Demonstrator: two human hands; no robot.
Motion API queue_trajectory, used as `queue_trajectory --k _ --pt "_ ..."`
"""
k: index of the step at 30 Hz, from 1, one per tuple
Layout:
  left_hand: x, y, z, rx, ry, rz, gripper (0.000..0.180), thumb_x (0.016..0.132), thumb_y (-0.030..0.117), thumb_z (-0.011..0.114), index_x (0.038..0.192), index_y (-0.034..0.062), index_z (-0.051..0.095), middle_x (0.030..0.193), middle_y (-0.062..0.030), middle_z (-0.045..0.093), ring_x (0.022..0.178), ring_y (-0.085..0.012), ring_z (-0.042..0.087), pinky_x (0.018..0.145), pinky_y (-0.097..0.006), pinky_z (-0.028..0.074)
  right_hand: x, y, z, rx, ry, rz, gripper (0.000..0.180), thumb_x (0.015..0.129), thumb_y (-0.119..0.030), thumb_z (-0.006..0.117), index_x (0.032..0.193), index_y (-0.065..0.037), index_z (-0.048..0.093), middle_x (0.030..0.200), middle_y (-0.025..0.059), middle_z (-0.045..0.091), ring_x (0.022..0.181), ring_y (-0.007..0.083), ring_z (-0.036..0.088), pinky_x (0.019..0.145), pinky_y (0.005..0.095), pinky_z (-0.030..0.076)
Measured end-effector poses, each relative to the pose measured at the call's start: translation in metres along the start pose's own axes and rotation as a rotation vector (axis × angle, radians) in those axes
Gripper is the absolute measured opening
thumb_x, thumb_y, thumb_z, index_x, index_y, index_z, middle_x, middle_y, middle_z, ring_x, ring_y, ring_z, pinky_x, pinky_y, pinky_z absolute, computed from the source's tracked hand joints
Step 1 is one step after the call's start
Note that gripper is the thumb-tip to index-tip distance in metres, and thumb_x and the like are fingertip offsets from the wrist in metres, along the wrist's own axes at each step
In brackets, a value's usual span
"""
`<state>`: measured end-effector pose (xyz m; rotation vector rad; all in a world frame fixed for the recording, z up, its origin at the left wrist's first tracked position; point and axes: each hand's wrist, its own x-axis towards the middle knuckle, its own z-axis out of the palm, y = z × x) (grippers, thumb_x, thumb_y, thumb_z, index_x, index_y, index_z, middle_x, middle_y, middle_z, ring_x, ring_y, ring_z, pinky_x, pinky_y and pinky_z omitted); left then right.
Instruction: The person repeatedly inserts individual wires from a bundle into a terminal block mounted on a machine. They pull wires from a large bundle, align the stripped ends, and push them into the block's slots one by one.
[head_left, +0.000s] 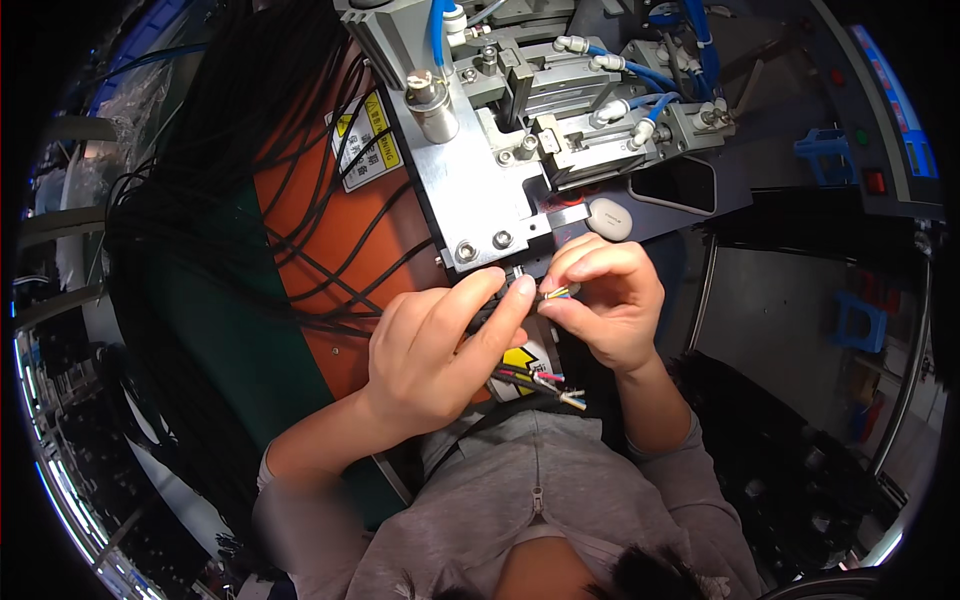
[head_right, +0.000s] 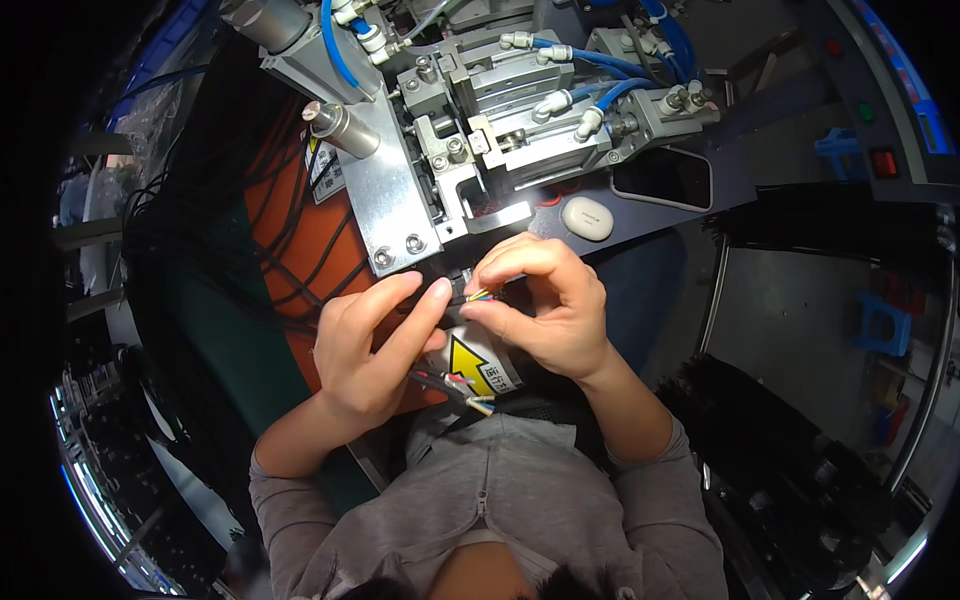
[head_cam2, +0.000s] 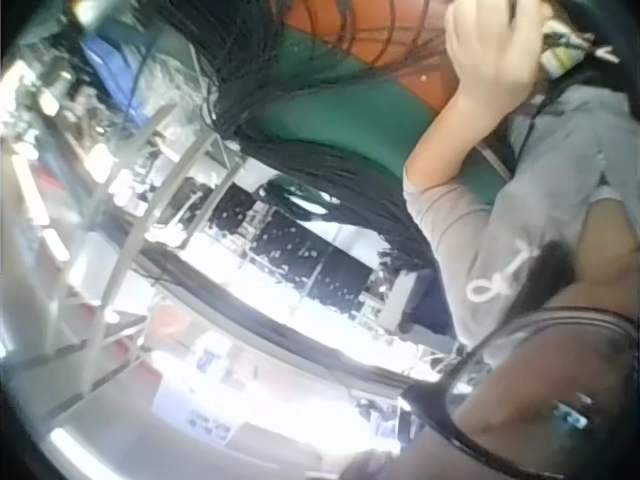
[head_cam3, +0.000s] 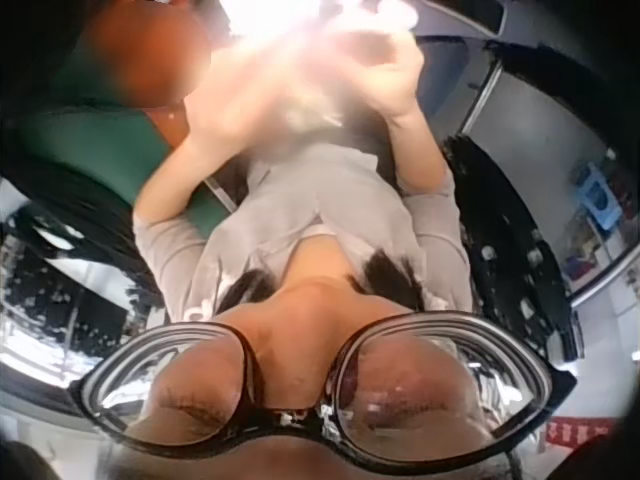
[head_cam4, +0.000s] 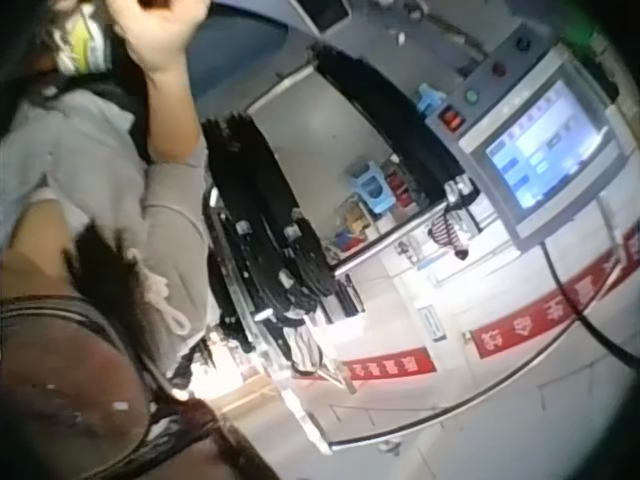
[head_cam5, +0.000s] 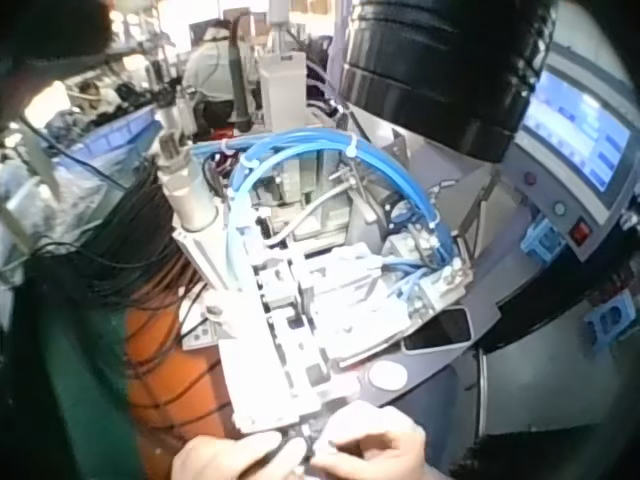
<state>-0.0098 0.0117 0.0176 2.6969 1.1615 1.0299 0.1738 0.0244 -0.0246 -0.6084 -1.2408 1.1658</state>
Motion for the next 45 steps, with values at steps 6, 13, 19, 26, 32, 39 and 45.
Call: queue_trajectory --k 6,13,19,26,32,39,45 --pt "-0.003 0.002 0.005 -0.121 0.044 -0.126 0.021 0.071 0.005 0.075 0.088 -0.0025 0.066 0.069 -0.0091 0.060 0.057 -0.0196 0.059 0.046 -0.028 0.044 -0.001 0.001 0.018 -0.185 0.122 -0.043 0.024 0.069 0.007 0.076 0.088 0.000 0.063 0.083 0.0110 0.065 0.075 0.0195 0.063 0.069 0.0288 0.050" --pt "-0.007 -0.001 0.009 -0.071 0.124 -0.082 0.013 0.076 0.009 0.072 0.082 0.0015 0.063 0.064 -0.0040 0.049 0.051 -0.0153 0.051 0.041 -0.028 0.038 0.003 -0.004 0.019 -0.353 -0.005 0.017 0.013 0.073 -0.004 0.076 0.084 -0.001 0.069 0.082 0.0096 0.066 0.076 0.0180 0.062 0.072 0.0274 0.048" --pt "-0.006 0.004 0.003 -0.106 -0.006 -0.163 0.018 0.069 0.001 0.074 0.082 -0.0009 0.062 0.067 -0.0069 0.054 0.052 -0.0180 0.054 0.044 -0.029 0.041 0.000 -0.006 0.023 -0.302 0.126 0.144 0.011 0.072 0.000 0.076 0.080 0.001 0.068 0.077 0.0095 0.065 0.073 0.0170 0.062 0.068 0.0272 0.048" --pt "-0.009 0.002 0.008 0.097 -0.078 -0.098 0.016 0.072 0.008 0.064 0.088 0.0033 0.063 0.071 -0.0010 0.045 0.056 -0.0108 0.050 0.042 -0.024 0.036 0.009 -0.019 0.014 -0.747 -0.126 0.064 0.014 0.074 -0.005 0.073 0.077 -0.001 0.060 0.072 0.0078 0.058 0.068 0.0218 0.056 0.061 0.0302 0.043" --pt "-0.009 0.004 0.008 0.069 -0.085 -0.082 0.030 0.068 0.006 0.066 0.098 0.0032 0.068 0.075 -0.0022 0.053 0.058 -0.0121 0.053 0.045 -0.025 0.040 0.008 -0.019 -0.013 -0.210 -0.175 0.625 0.011 0.084 -0.007 0.066 0.082 0.001 0.060 0.076 0.0040 0.055 0.072 0.0111 0.052 0.065 0.0244 0.041" --pt "-0.010 0.007 0.010 0.106 -0.196 -0.029 0.037 0.067 0.006 0.067 0.104 0.0062 0.069 0.078 -0.0018 0.058 0.059 -0.0107 0.053 0.045 -0.023 0.040 0.000 -0.002 -0.014 -0.520 -0.111 0.260 0.007 0.080 -0.003 0.066 0.078 0.001 0.062 0.078 0.0073 0.060 0.068 0.0165 0.056 0.061 0.0286 0.044" --pt "-0.009 0.011 0.014 0.176 -0.221 -0.094 0.034 0.072 0.003 0.066 0.106 0.0071 0.069 0.067 -0.0004 0.039 0.054 -0.0095 0.044 0.043 -0.024 0.036 0.003 0.004 0.001 -0.853 -0.127 0.031 0.005 0.075 -0.001 0.064 0.072 -0.001 0.059 0.072 0.0100 0.055 0.069 0.0278 0.052 0.063 0.0368 0.043"
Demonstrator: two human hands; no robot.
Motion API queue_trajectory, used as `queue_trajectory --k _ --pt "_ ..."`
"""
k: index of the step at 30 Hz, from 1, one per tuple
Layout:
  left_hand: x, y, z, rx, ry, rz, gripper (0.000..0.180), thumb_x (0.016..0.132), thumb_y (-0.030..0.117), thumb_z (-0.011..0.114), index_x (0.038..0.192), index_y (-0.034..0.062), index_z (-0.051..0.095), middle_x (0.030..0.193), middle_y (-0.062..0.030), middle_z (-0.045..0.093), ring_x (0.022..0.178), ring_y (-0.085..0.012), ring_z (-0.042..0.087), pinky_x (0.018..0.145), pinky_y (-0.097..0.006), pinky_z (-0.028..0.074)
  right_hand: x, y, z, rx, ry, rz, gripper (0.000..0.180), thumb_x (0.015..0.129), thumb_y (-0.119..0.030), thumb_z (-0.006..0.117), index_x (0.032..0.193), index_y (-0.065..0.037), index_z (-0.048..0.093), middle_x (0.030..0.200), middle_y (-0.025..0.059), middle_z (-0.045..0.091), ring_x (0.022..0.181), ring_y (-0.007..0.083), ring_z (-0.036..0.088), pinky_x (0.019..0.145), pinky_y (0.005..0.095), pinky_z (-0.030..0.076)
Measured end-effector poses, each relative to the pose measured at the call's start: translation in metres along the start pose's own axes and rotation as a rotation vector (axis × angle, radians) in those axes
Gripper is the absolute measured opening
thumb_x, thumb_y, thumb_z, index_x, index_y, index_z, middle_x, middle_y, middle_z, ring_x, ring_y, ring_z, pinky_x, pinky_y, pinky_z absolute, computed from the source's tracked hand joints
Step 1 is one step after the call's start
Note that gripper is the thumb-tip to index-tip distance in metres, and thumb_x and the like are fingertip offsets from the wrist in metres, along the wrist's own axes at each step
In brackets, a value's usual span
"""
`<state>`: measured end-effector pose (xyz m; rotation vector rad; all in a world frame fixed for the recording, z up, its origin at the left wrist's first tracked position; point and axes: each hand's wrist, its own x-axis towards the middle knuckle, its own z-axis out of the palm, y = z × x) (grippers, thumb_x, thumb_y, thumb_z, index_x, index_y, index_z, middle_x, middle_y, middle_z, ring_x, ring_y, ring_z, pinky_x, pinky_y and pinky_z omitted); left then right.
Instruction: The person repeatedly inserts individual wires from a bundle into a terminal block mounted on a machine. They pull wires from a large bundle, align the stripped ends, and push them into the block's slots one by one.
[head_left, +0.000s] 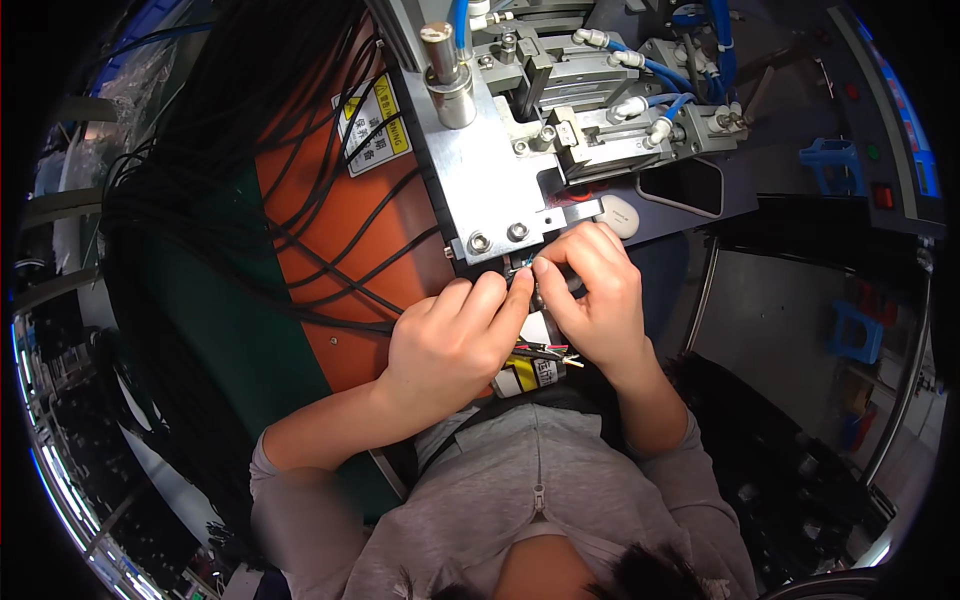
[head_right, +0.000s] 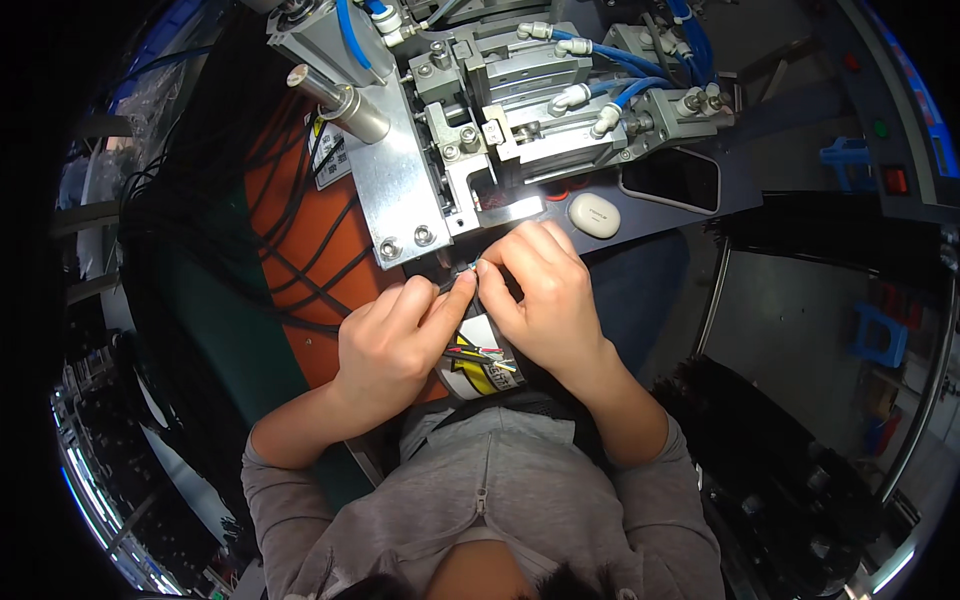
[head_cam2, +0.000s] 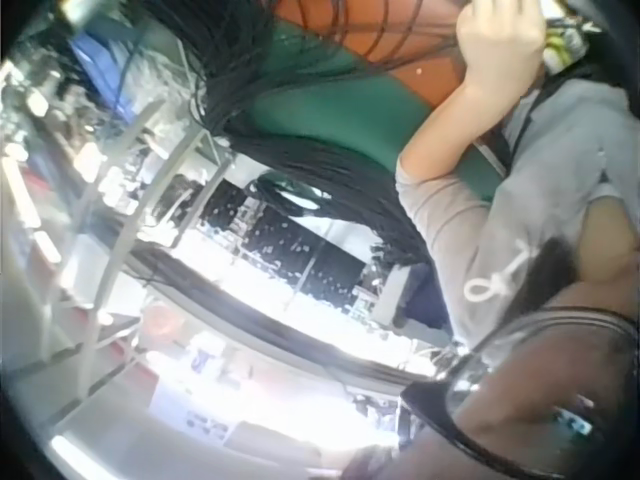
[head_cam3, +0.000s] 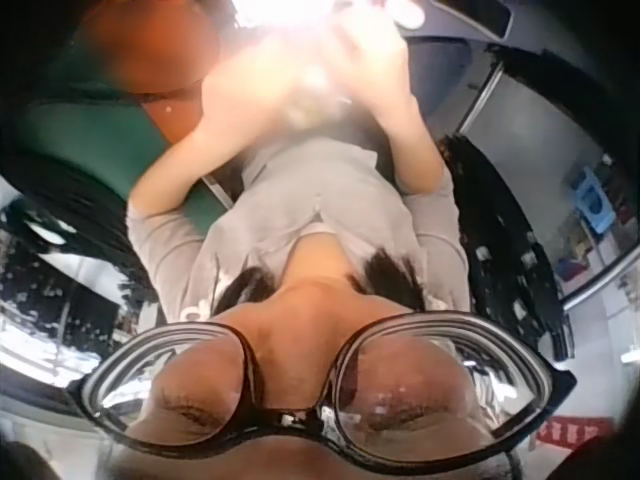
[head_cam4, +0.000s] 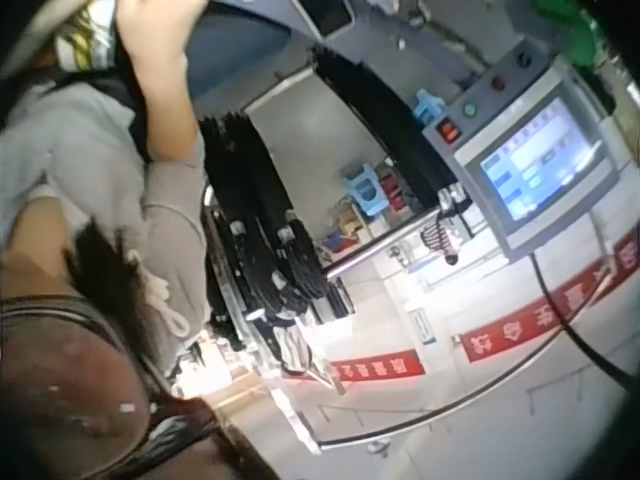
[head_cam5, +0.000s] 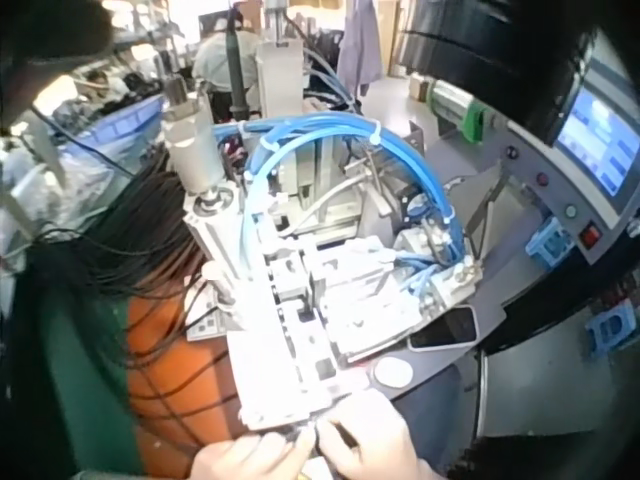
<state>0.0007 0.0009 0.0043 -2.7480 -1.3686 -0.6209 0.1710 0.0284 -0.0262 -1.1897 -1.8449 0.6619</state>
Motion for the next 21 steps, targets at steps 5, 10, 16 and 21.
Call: queue_trajectory --k 5,10,16,21 --pt "-0.002 -0.001 0.001 0.035 -0.006 0.027 0.033 0.070 0.010 0.062 0.102 0.0031 0.068 0.073 0.0004 0.045 0.059 -0.0087 0.046 0.043 -0.021 0.036 -0.005 0.003 0.002 -0.002 0.040 -0.038 0.006 0.072 0.000 0.064 0.072 -0.001 0.058 0.072 0.0091 0.056 0.067 0.0258 0.052 0.062 0.0353 0.042" --pt "0.002 -0.002 0.001 0.017 0.018 0.035 0.028 0.073 0.007 0.063 0.100 0.0026 0.068 0.071 -0.0003 0.044 0.057 -0.0091 0.048 0.043 -0.022 0.038 -0.006 0.008 0.008 0.101 0.079 0.034 0.006 0.072 0.001 0.064 0.072 -0.001 0.058 0.072 0.0088 0.057 0.067 0.0250 0.052 0.061 0.0337 0.043" --pt "0.002 -0.006 0.007 -0.040 0.060 0.039 0.025 0.073 0.006 0.065 0.097 0.0022 0.068 0.068 -0.0004 0.043 0.056 -0.0095 0.049 0.043 -0.023 0.039 -0.010 0.012 0.011 0.299 0.038 0.279 0.006 0.076 -0.001 0.062 0.075 0.002 0.057 0.068 0.0079 0.053 0.065 0.0176 0.051 0.060 0.0294 0.041" --pt "0.003 -0.006 0.007 -0.081 0.087 -0.001 0.030 0.067 0.007 0.065 0.097 0.0040 0.069 0.071 -0.0022 0.052 0.053 -0.0137 0.053 0.045 -0.027 0.041 -0.013 0.016 0.011 0.444 -0.032 0.474 0.008 0.078 -0.003 0.063 0.078 0.003 0.059 0.073 0.0101 0.059 0.068 0.0166 0.056 0.064 0.0284 0.045"
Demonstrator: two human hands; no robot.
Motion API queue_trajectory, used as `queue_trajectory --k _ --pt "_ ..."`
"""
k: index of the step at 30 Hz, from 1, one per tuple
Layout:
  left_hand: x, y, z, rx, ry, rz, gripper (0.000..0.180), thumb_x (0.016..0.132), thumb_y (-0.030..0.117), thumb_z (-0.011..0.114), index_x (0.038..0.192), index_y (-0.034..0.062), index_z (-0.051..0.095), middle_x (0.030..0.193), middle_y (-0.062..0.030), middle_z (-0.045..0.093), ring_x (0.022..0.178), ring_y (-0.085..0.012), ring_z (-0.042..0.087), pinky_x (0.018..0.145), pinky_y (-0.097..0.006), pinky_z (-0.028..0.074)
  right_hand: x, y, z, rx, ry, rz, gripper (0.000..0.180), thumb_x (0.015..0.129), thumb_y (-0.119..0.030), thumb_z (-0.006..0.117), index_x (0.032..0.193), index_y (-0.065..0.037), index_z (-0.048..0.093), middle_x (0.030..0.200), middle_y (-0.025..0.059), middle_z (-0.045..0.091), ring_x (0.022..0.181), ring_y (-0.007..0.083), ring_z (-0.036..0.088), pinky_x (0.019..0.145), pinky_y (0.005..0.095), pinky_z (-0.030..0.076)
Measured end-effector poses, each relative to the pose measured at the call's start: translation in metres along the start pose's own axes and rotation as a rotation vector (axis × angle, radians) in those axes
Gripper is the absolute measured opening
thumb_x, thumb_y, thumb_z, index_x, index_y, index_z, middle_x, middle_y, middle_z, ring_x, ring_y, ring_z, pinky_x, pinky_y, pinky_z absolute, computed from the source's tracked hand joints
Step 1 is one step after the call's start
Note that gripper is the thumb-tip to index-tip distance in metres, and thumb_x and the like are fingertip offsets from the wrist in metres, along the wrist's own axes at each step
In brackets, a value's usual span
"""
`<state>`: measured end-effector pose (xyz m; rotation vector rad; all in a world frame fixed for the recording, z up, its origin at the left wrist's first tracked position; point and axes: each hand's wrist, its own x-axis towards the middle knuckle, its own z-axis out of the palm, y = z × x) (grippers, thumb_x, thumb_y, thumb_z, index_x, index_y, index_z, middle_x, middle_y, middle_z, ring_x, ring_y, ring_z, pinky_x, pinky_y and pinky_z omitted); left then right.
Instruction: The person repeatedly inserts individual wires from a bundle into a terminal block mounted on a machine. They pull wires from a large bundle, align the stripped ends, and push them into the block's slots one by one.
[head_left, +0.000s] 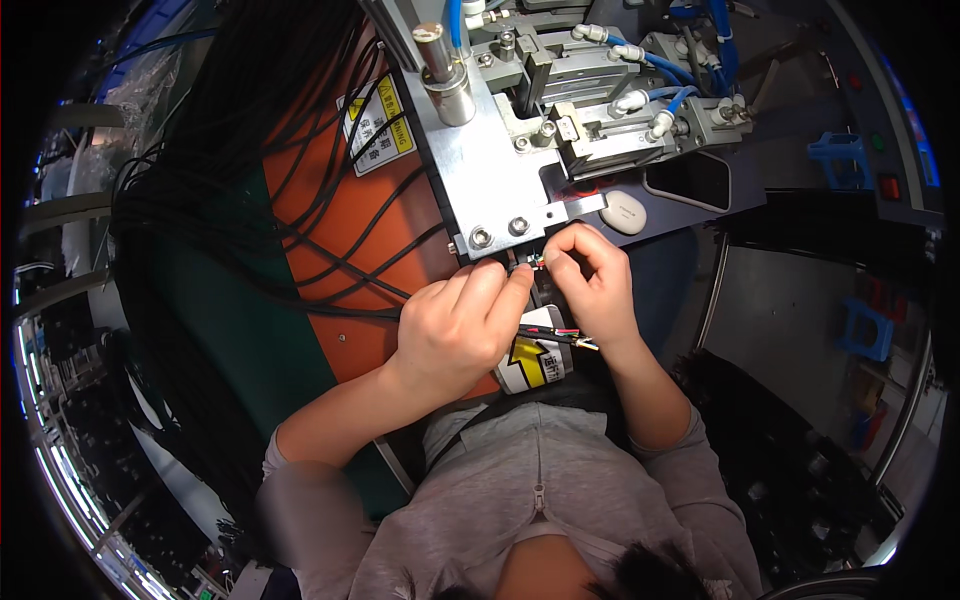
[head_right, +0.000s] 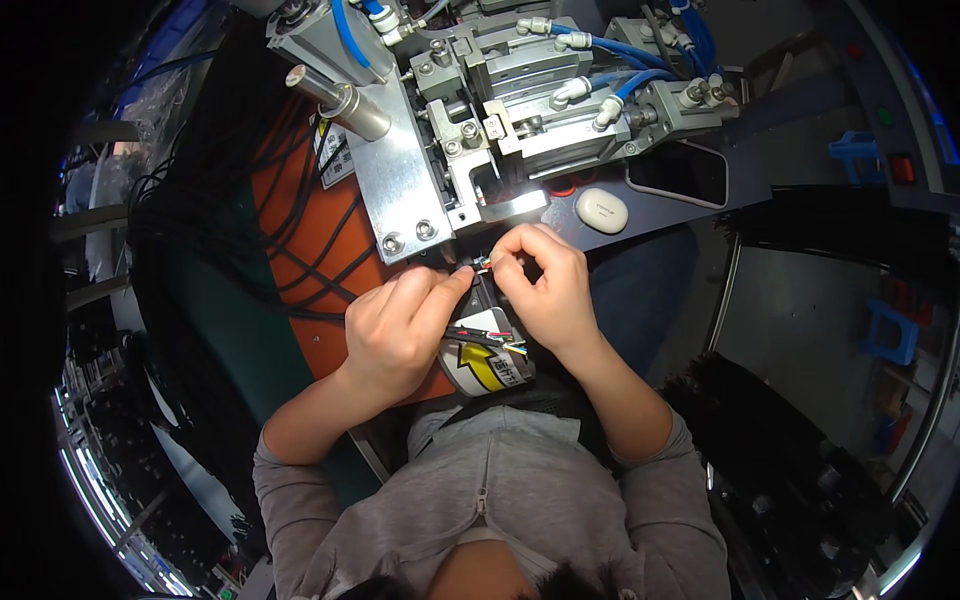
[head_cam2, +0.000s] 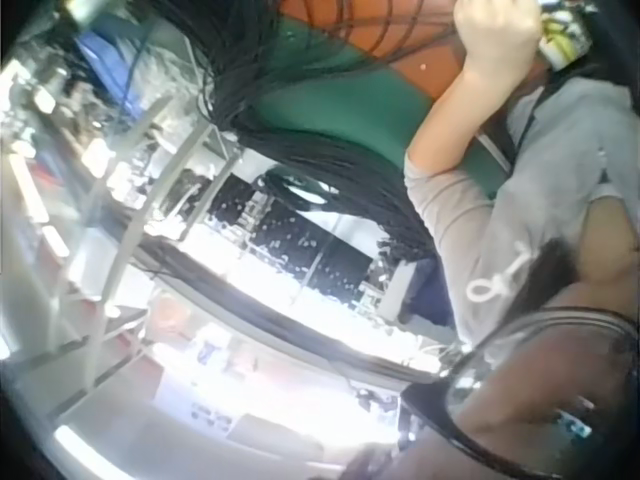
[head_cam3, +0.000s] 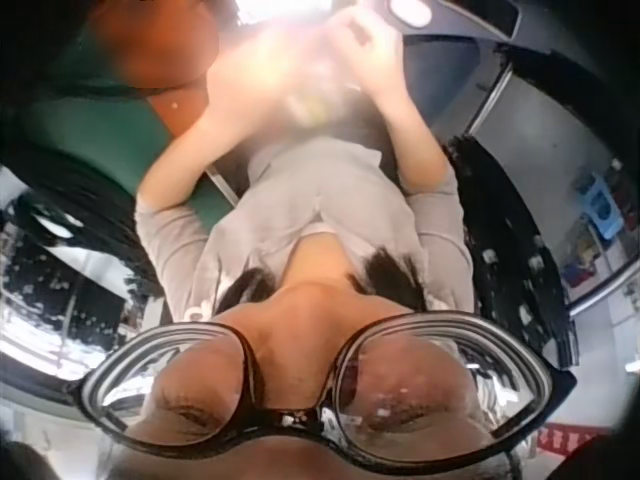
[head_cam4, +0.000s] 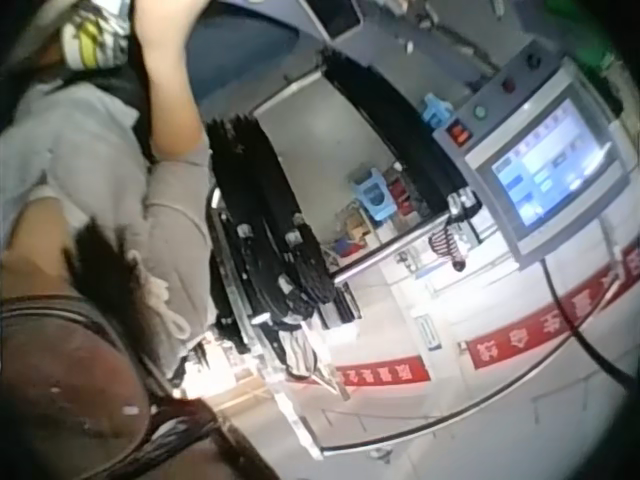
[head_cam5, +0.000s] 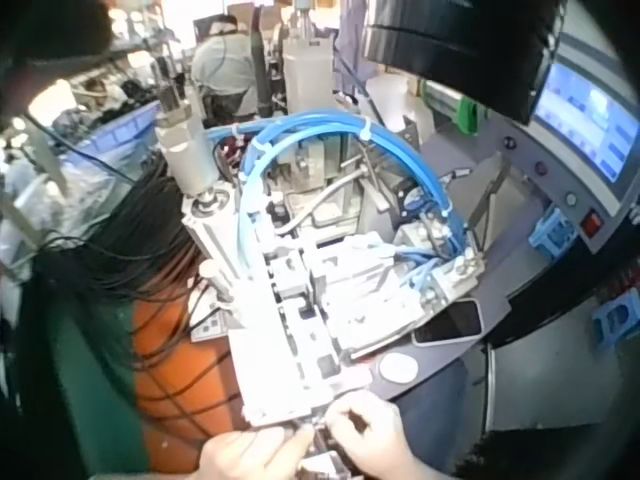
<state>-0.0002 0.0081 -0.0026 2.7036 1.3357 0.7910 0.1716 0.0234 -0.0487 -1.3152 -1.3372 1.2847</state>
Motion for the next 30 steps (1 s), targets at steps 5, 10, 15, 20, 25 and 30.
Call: queue_trajectory --k 5,10,15,20,25,30 --pt "0.002 -0.001 -0.004 0.027 -0.009 -0.003 0.028 0.068 0.008 0.065 0.096 0.0053 0.068 0.077 -0.0013 0.056 0.058 -0.0129 0.056 0.049 -0.025 0.042 0.005 -0.013 0.002 -0.308 0.063 -0.496 0.011 0.072 0.000 0.068 0.081 0.001 0.063 0.078 0.0118 0.063 0.075 0.0246 0.062 0.069 0.0339 0.049" --pt "0.000 0.002 -0.013 0.087 -0.081 -0.013 0.024 0.071 0.008 0.065 0.095 0.0040 0.068 0.076 -0.0007 0.053 0.061 -0.0100 0.055 0.050 -0.022 0.041 0.005 -0.010 0.000 -0.412 0.143 -0.583 0.012 0.068 0.003 0.069 0.077 0.000 0.062 0.078 0.0095 0.063 0.074 0.0262 0.060 0.067 0.0338 0.049" --pt "-0.003 0.010 -0.023 0.194 -0.190 -0.072 0.021 0.072 0.004 0.066 0.092 0.0014 0.067 0.072 -0.0003 0.049 0.060 -0.0088 0.054 0.048 -0.022 0.041 0.004 -0.009 -0.009 -0.206 0.016 -0.341 0.014 0.069 0.003 0.069 0.082 0.000 0.065 0.081 0.0088 0.065 0.076 0.0230 0.062 0.069 0.0310 0.048" --pt "-0.007 0.002 -0.020 0.083 -0.160 -0.132 0.023 0.071 0.006 0.067 0.093 0.0023 0.068 0.069 -0.0002 0.047 0.058 -0.0104 0.054 0.048 -0.023 0.041 0.001 -0.018 -0.024 0.059 -0.362 -0.572 0.021 0.068 0.002 0.074 0.089 -0.001 0.070 0.088 0.0099 0.068 0.083 0.0227 0.064 0.075 0.0326 0.049" --pt "0.000 -0.003 -0.022 -0.125 -0.028 -0.030 0.029 0.070 0.012 0.070 0.099 0.0053 0.069 0.079 -0.0006 0.056 0.060 -0.0112 0.054 0.050 -0.025 0.040 0.003 -0.018 -0.019 0.034 -0.175 -0.591 0.018 0.067 0.000 0.078 0.083 0.000 0.069 0.080 0.0097 0.068 0.076 0.0215 0.065 0.070 0.0300 0.050" --pt "0.000 -0.004 -0.018 -0.144 0.239 0.101 0.034 0.069 0.013 0.072 0.103 0.0086 0.071 0.106 -0.0065 0.061 0.070 -0.0140 0.058 0.055 -0.024 0.045 -0.001 -0.020 -0.021 0.115 -0.100 -0.448 0.016 0.068 0.001 0.078 0.081 0.000 0.068 0.080 0.0090 0.068 0.076 0.0190 0.065 0.066 0.0277 0.050"
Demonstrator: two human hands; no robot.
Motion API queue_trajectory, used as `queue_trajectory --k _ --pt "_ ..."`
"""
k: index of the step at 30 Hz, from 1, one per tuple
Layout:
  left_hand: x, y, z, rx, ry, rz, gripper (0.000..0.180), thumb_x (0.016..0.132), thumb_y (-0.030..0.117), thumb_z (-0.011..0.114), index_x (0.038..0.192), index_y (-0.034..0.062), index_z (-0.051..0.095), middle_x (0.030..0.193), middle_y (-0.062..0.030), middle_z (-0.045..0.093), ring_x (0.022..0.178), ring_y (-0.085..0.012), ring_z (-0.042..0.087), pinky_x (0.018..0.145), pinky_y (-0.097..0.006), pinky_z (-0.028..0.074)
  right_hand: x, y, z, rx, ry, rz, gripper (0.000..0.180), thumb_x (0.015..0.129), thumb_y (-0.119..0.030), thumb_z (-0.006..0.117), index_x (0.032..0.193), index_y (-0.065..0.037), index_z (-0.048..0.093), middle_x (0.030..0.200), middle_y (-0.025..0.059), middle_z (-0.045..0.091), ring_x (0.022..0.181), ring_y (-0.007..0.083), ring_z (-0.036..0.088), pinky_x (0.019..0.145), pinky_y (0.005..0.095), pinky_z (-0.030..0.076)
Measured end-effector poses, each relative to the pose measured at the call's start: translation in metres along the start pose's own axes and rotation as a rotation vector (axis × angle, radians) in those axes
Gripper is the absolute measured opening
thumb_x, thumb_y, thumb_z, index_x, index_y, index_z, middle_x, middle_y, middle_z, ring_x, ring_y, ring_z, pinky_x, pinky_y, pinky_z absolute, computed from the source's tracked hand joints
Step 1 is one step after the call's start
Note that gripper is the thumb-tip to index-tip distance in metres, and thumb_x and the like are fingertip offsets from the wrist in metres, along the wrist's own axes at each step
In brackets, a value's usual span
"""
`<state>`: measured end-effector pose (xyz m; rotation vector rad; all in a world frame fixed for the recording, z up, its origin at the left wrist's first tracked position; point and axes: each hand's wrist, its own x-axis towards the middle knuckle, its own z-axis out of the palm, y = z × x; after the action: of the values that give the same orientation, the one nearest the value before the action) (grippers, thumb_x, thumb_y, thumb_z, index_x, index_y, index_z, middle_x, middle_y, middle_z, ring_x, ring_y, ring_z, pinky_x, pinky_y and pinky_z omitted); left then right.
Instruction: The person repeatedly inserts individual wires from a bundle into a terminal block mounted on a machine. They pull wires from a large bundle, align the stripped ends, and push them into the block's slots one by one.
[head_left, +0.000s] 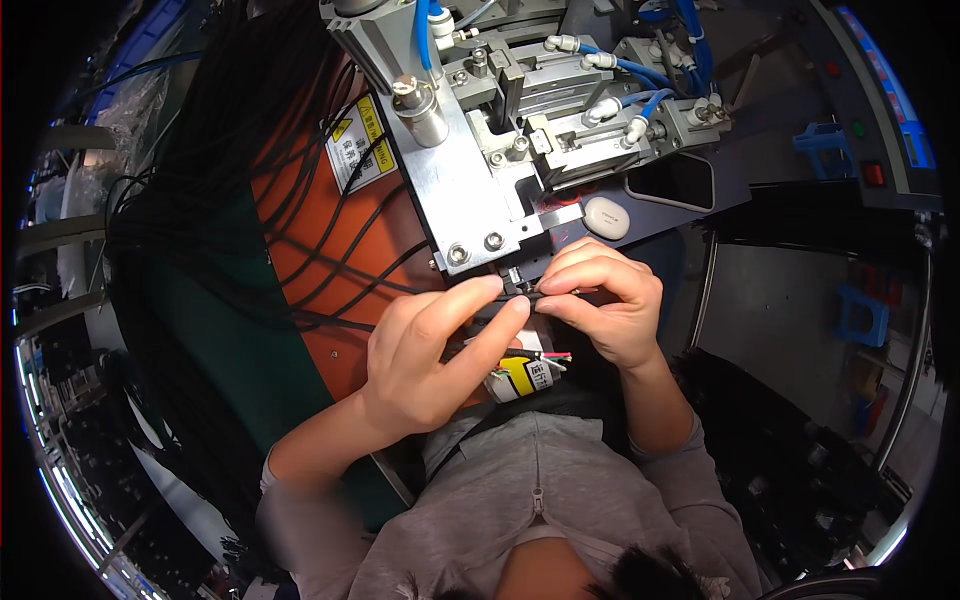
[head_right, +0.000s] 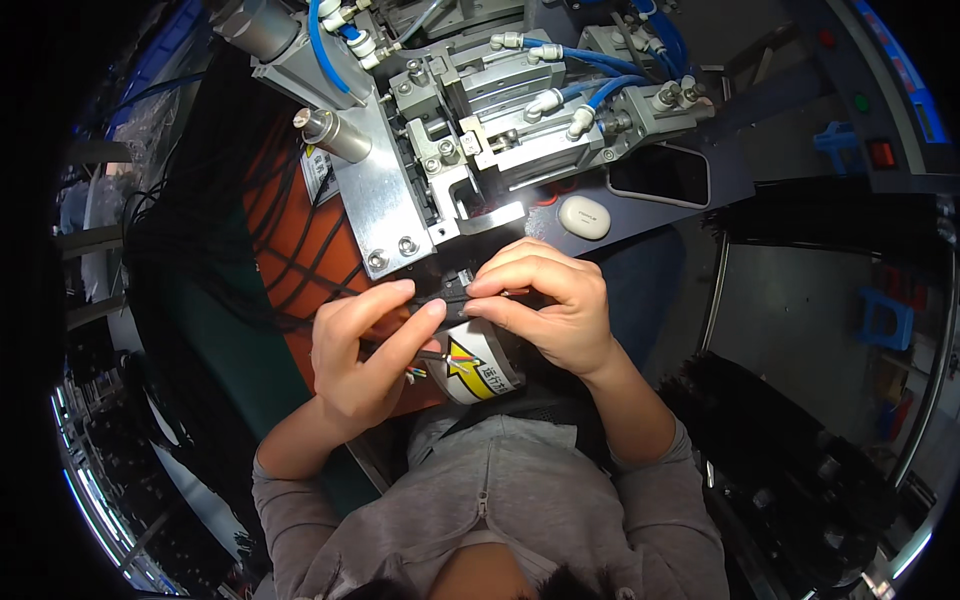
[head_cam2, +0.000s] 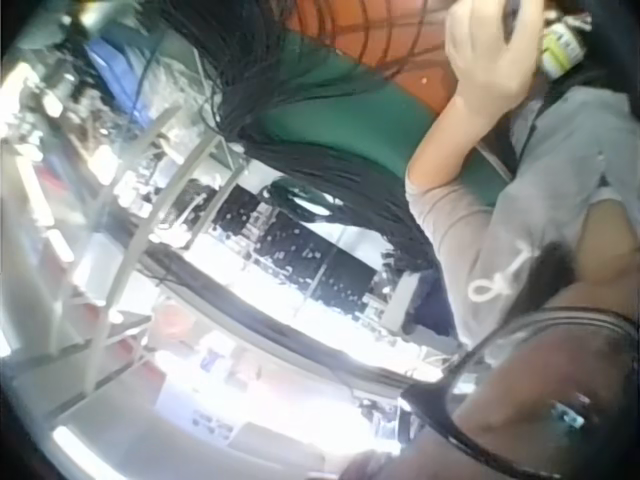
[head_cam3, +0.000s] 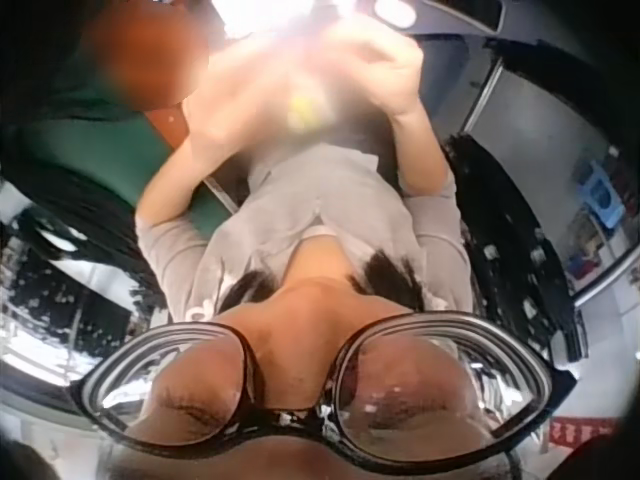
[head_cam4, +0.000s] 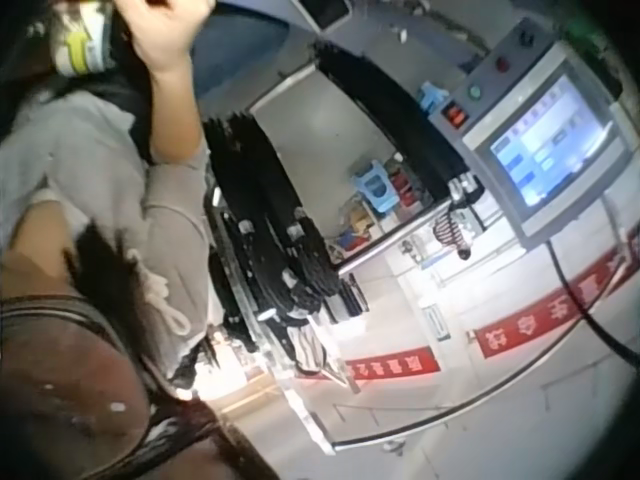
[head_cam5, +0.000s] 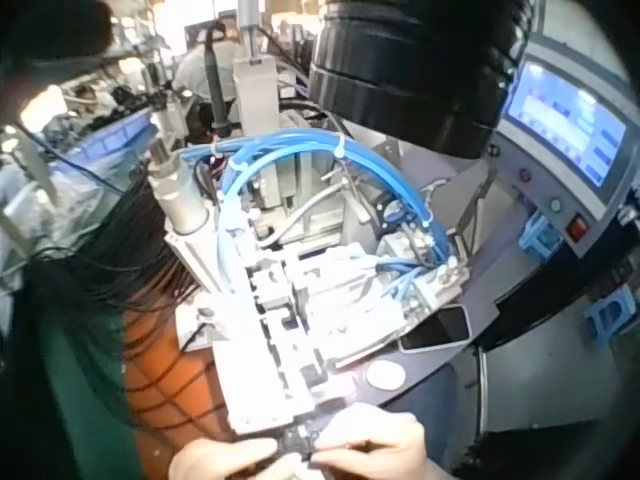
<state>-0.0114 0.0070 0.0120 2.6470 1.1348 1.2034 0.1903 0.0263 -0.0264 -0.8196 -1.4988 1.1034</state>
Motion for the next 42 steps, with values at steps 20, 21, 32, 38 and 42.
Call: queue_trajectory --k 20,21,32,38,42 --pt "0.001 -0.002 0.006 -0.260 0.000 -0.152 0.027 0.065 -0.001 0.070 0.092 0.0013 0.067 0.073 -0.0040 0.055 0.057 -0.0163 0.055 0.044 -0.028 0.041 -0.004 -0.015 0.041 0.731 0.247 0.127 0.027 0.077 0.010 0.070 0.100 0.004 0.059 0.100 0.0142 0.061 0.091 0.0175 0.061 0.082 0.0299 0.051" --pt "0.001 -0.002 0.006 -0.264 0.000 -0.146 0.027 0.065 -0.001 0.070 0.091 0.0015 0.067 0.073 -0.0039 0.055 0.058 -0.0162 0.055 0.044 -0.028 0.040 -0.004 -0.015 0.041 0.811 0.251 0.146 0.026 0.078 0.010 0.069 0.101 0.004 0.059 0.101 0.0143 0.060 0.092 0.0173 0.060 0.083 0.0299 0.050" --pt "0.003 -0.004 0.003 -0.097 -0.065 -0.069 0.020 0.070 0.004 0.068 0.089 0.0033 0.066 0.070 -0.0013 0.050 0.056 -0.0126 0.050 0.041 -0.026 0.035 0.005 -0.021 0.026 0.370 0.150 0.222 0.015 0.073 0.002 0.074 0.086 0.003 0.067 0.081 0.0111 0.067 0.079 0.0171 0.063 0.071 0.0270 0.048" --pt "0.001 -0.001 0.001 0.103 -0.127 -0.024 0.019 0.071 0.006 0.067 0.090 0.0041 0.066 0.071 -0.0003 0.049 0.056 -0.0108 0.049 0.042 -0.024 0.036 0.006 -0.022 0.023 -0.199 0.139 -0.030 0.012 0.072 0.001 0.074 0.080 0.001 0.064 0.078 0.0091 0.066 0.074 0.0159 0.062 0.068 0.0272 0.048" --pt "0.001 -0.005 0.002 0.074 -0.161 -0.040 0.030 0.063 0.000 0.066 0.092 0.0021 0.068 0.075 -0.0039 0.055 0.058 -0.0155 0.053 0.044 -0.027 0.040 0.008 -0.024 0.009 -0.129 -0.002 0.197 0.012 0.076 -0.003 0.073 0.079 0.000 0.062 0.078 0.0055 0.063 0.072 0.0119 0.059 0.067 0.0253 0.046"
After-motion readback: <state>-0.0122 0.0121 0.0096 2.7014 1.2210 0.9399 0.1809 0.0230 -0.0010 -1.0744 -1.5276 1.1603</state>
